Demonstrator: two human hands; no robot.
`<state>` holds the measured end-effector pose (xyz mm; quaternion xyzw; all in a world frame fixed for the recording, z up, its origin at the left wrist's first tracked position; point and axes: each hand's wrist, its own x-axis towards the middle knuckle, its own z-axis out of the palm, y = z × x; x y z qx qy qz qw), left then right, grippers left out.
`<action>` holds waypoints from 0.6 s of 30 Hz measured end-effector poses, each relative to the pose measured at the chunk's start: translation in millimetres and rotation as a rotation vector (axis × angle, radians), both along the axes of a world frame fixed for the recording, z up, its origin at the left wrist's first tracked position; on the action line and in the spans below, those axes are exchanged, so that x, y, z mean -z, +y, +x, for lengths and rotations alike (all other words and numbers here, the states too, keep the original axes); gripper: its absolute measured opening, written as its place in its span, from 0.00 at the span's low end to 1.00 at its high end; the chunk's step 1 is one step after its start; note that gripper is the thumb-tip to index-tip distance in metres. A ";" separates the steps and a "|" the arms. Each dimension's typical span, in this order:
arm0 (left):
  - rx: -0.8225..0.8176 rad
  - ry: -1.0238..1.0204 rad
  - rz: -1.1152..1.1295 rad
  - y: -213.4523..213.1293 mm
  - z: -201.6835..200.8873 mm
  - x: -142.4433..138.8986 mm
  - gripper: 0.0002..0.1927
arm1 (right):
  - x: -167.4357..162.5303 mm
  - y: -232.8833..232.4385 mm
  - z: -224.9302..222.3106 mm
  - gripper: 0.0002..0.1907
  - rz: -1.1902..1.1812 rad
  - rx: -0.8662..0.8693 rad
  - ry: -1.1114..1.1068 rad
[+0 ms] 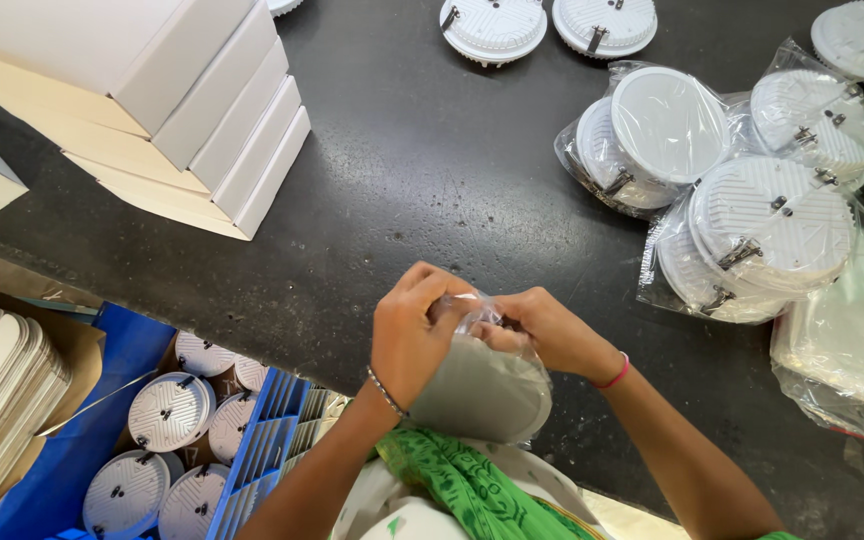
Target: The person places round LED ceiling light panels into clear plastic bags one at a time, pulls the bag over each unit, and sets the bagged lights onto a growing stack on the workbench. They occasionally reposition unbagged panels and boxes on the table while working through the pile.
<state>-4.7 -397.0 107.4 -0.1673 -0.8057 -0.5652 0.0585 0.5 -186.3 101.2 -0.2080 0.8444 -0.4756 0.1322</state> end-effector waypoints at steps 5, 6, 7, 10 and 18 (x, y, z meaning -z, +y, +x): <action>0.128 -0.128 0.058 4.1 -2.9 -23.9 0.09 | 6.2 6.7 -4.6 0.12 0.046 -0.085 0.219; 0.166 -0.206 0.096 3.2 -1.6 -27.3 0.10 | 7.8 8.0 -5.7 0.12 0.072 -0.054 0.140; 0.215 -0.146 0.080 2.1 0.8 -29.7 0.12 | 9.8 8.0 -7.0 0.12 0.097 -0.024 0.060; 0.297 0.086 -0.022 1.1 9.8 -29.2 0.20 | 15.7 5.4 -8.2 0.11 0.115 0.008 0.072; 0.281 0.135 -0.118 2.4 -1.1 -8.1 0.06 | 18.6 5.7 -3.8 0.12 -0.006 0.005 0.060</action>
